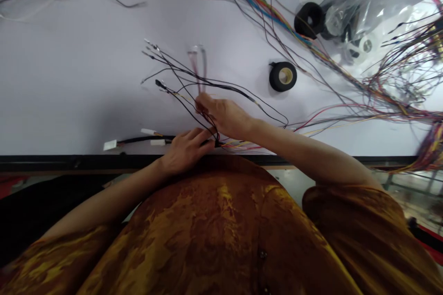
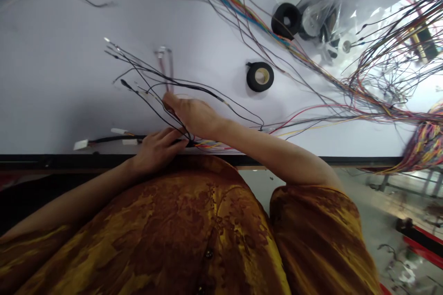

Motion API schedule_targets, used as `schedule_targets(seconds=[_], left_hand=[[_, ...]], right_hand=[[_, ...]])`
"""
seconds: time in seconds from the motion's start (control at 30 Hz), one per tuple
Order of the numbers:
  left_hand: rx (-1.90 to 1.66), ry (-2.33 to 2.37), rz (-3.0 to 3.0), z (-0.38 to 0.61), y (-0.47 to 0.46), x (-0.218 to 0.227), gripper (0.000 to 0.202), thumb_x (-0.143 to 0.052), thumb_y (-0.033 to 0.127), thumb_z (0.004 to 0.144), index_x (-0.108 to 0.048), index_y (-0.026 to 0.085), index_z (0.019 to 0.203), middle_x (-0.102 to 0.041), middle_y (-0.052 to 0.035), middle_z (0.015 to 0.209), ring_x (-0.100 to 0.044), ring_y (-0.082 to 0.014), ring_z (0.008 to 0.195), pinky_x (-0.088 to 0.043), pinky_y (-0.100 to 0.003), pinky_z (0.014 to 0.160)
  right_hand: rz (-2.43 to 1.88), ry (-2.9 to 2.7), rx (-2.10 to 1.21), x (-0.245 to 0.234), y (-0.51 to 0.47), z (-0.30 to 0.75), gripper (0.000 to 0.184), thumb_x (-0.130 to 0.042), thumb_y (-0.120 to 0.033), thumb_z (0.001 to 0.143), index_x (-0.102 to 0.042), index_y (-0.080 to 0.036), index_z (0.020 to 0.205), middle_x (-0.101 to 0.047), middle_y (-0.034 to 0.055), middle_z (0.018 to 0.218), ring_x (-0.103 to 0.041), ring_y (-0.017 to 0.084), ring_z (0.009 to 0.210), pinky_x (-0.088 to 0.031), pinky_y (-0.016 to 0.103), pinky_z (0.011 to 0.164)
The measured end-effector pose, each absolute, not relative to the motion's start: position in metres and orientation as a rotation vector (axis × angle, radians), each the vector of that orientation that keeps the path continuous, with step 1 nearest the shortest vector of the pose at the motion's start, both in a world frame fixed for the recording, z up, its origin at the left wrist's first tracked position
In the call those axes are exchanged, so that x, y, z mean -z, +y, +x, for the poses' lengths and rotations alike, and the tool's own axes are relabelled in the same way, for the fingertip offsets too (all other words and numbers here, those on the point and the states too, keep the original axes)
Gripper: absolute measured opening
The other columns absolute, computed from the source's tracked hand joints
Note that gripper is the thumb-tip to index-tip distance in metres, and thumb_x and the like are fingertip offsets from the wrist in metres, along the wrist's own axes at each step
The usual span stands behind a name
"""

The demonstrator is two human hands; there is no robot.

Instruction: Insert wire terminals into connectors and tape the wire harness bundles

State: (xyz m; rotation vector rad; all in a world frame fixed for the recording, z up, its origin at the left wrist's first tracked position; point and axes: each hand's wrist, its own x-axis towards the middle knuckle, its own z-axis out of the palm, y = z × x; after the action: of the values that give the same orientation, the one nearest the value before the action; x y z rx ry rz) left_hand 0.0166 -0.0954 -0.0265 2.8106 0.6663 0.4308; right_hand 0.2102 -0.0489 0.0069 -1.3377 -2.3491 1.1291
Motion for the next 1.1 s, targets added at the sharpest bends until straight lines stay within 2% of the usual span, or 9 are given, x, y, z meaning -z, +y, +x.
schedule_targets(seconds=[0.2, 0.3, 0.4, 0.53, 0.67, 0.77, 0.9, 1.0, 1.1], left_hand=[[-0.156, 0.642, 2.712, 0.023, -0.092, 0.021, 0.018, -0.057, 0.013, 0.089, -0.07, 0.019, 0.1, -0.062, -0.0162, 0.124, -0.059, -0.0295, 0.101, -0.054, -0.043, 0.078], [-0.101, 0.658, 2.644, 0.024, -0.091, 0.018, 0.019, -0.057, 0.014, 0.089, -0.069, 0.02, 0.103, -0.057, -0.0169, 0.133, -0.057, -0.0308, 0.107, -0.054, -0.045, 0.082], [-0.066, 0.694, 2.624, 0.023, -0.091, 0.017, 0.016, -0.058, 0.016, 0.09, -0.069, 0.019, 0.1, -0.048, -0.0192, 0.144, -0.056, -0.0324, 0.11, -0.054, -0.047, 0.083], [-0.059, 0.76, 2.566, 0.021, -0.092, 0.017, 0.011, -0.06, 0.019, 0.089, -0.069, 0.018, 0.095, -0.045, -0.0193, 0.147, -0.056, -0.0332, 0.112, -0.053, -0.049, 0.086], [-0.179, 0.848, 2.548, 0.02, -0.091, 0.019, 0.013, -0.06, 0.022, 0.09, -0.067, 0.019, 0.101, -0.052, -0.0148, 0.141, -0.046, -0.0346, 0.129, -0.043, -0.056, 0.104], [-0.272, 0.859, 2.575, 0.02, -0.087, 0.023, 0.01, -0.059, 0.021, 0.091, -0.067, 0.018, 0.096, -0.06, -0.0139, 0.126, -0.049, -0.0321, 0.127, -0.032, -0.059, 0.114], [-0.335, 0.881, 2.571, 0.02, -0.082, 0.029, 0.011, -0.057, 0.02, 0.091, -0.067, 0.019, 0.086, -0.064, -0.0108, 0.1, -0.058, -0.0277, 0.101, -0.045, -0.054, 0.1], [-0.374, 0.928, 2.565, 0.018, -0.081, 0.033, 0.01, -0.057, 0.02, 0.09, -0.066, 0.017, 0.087, -0.066, -0.0125, 0.099, -0.059, -0.0281, 0.096, -0.051, -0.047, 0.086], [-0.445, 0.952, 2.527, 0.015, -0.079, 0.036, 0.01, -0.057, 0.019, 0.091, -0.066, 0.017, 0.088, -0.067, -0.0121, 0.102, -0.059, -0.0264, 0.096, -0.051, -0.044, 0.085]], right_hand=[[-1.138, -2.565, -0.794, 0.012, 0.004, 0.219, 0.021, -0.043, -0.009, 0.092, -0.061, -0.018, 0.085, -0.062, 0.0057, 0.117, -0.057, 0.018, 0.112, -0.043, 0.037, 0.1], [-1.576, -2.159, -0.707, 0.015, 0.035, 0.24, 0.025, -0.052, -0.006, 0.086, -0.059, -0.014, 0.109, -0.054, 0.011, 0.135, -0.053, 0.017, 0.115, -0.044, 0.036, 0.101], [-1.878, -1.806, -0.728, 0.004, 0.037, 0.257, 0.04, -0.055, -0.008, 0.084, -0.051, -0.012, 0.123, -0.06, 0.0114, 0.122, -0.058, 0.017, 0.098, -0.049, 0.034, 0.09], [-1.692, -2.189, -1.031, -0.014, -0.021, 0.252, 0.009, -0.058, -0.017, 0.086, -0.063, -0.017, 0.093, -0.065, 0.0048, 0.092, -0.058, 0.017, 0.084, -0.046, 0.032, 0.083], [-1.758, -2.383, -1.013, -0.013, -0.082, 0.227, 0.012, -0.056, -0.021, 0.09, -0.064, -0.014, 0.095, -0.062, 0.0103, 0.101, -0.057, 0.022, 0.093, -0.044, 0.034, 0.083], [-1.779, -2.396, -0.909, -0.002, -0.097, 0.215, 0.014, -0.051, -0.018, 0.091, -0.062, -0.013, 0.098, -0.061, 0.0131, 0.106, -0.055, 0.024, 0.099, -0.042, 0.036, 0.086], [-1.704, -2.415, -0.921, 0.005, -0.095, 0.218, 0.014, -0.049, -0.014, 0.091, -0.062, -0.014, 0.094, -0.061, 0.0122, 0.103, -0.055, 0.024, 0.097, -0.042, 0.035, 0.087], [-1.609, -2.342, -1.02, 0.001, -0.099, 0.228, 0.017, -0.047, -0.015, 0.093, -0.063, -0.013, 0.099, -0.061, 0.0107, 0.101, -0.056, 0.022, 0.095, -0.043, 0.034, 0.087], [-1.528, -2.248, -1.1, -0.001, -0.11, 0.236, 0.028, -0.06, -0.026, 0.091, -0.061, -0.013, 0.116, -0.06, 0.0103, 0.107, -0.057, 0.021, 0.099, -0.045, 0.034, 0.089]])
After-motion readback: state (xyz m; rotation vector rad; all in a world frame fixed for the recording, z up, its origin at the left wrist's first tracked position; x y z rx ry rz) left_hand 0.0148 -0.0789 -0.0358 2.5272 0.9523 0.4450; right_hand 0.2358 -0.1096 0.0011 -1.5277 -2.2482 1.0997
